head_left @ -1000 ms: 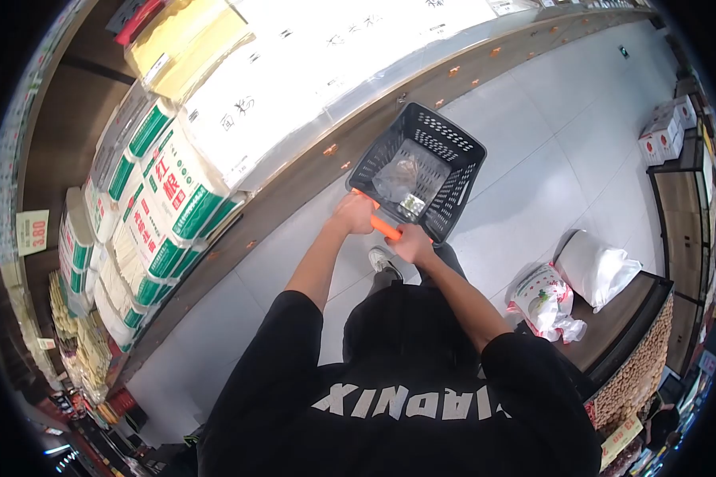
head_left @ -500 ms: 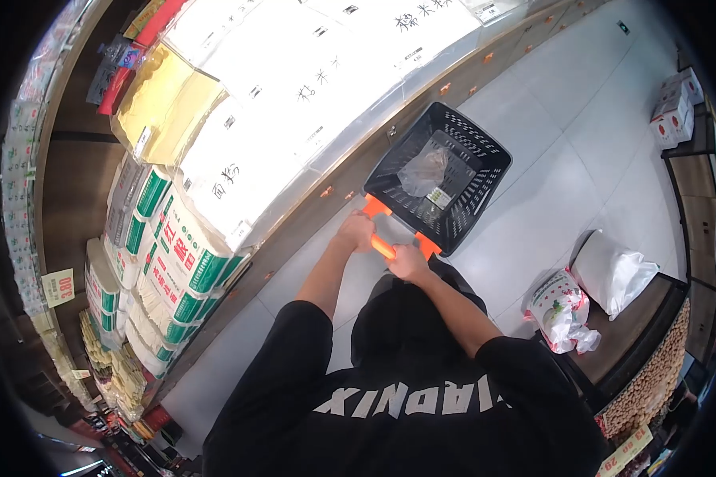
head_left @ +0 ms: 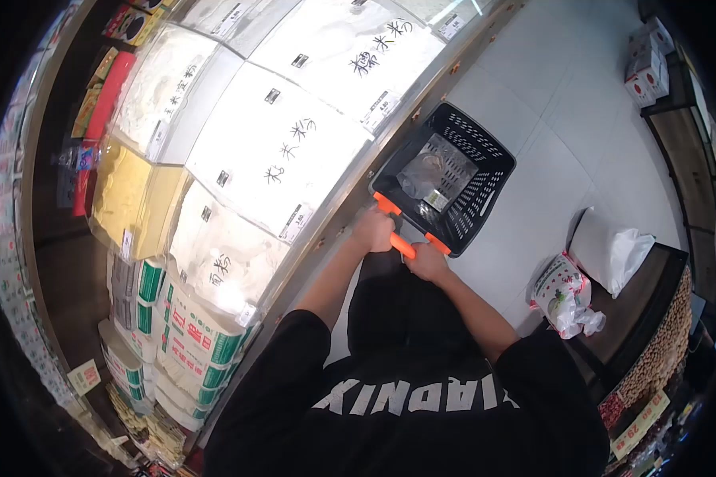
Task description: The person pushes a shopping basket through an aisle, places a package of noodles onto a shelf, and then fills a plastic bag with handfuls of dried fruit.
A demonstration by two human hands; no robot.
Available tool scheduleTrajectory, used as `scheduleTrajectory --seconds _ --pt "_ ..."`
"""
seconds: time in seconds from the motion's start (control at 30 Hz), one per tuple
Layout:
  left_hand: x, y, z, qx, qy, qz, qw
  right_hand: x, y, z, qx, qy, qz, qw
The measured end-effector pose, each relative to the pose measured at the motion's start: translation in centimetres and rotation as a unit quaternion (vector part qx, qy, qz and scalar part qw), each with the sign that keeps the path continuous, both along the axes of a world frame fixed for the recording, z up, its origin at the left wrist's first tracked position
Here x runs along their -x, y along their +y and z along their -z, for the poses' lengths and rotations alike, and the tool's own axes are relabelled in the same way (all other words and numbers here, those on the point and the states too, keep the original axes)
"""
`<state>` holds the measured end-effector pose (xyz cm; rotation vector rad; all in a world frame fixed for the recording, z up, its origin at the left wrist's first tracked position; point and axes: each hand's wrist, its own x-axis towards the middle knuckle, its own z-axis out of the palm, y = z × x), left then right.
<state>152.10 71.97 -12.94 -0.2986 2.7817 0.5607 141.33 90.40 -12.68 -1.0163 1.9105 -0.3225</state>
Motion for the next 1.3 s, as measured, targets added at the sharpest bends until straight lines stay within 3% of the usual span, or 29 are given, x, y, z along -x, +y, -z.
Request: scheduleTrajectory --seconds 0.1,0.2,0.37,0.57,1.03,1.27,1.3 --pt "5.9 -2.0 -0.5 -0.021 -0.067 0.006 0.998 3.4 -2.4 -2.5 -0.031 0.082 0.047 0.995" --pt "9.7 -3.3 -0.3 -0.029 -0.044 0.032 0.998 5.6 -3.1 -1.7 0.081 0.294 0.09 0.948" --pt "14.6 -4.7 -1.1 -0.034 -0.065 0.112 0.991 9.2 -3.3 -0.8 0.073 0.313 0.125 0.939" --pt "20.7 -7.0 2.2 -0.058 0.044 0.169 0.983 15.5 -4.4 -0.8 0.106 0.338 0.151 0.923" --pt "39.7 -9.6 -4.1 -0.013 -0.141 0.083 0.986 32.9 -8.8 -0.6 0.047 0.241 0.161 0.956" --pt "47.2 -11.6 -2.3 -0.007 -0.099 0.086 0.991 40.3 -10.4 -0.4 0.065 0.265 0.166 0.948" --pt "48.3 -11.8 -2.7 -0.014 -0.137 0.092 0.986 41.6 -10.7 -0.8 0.062 0.263 0.162 0.949"
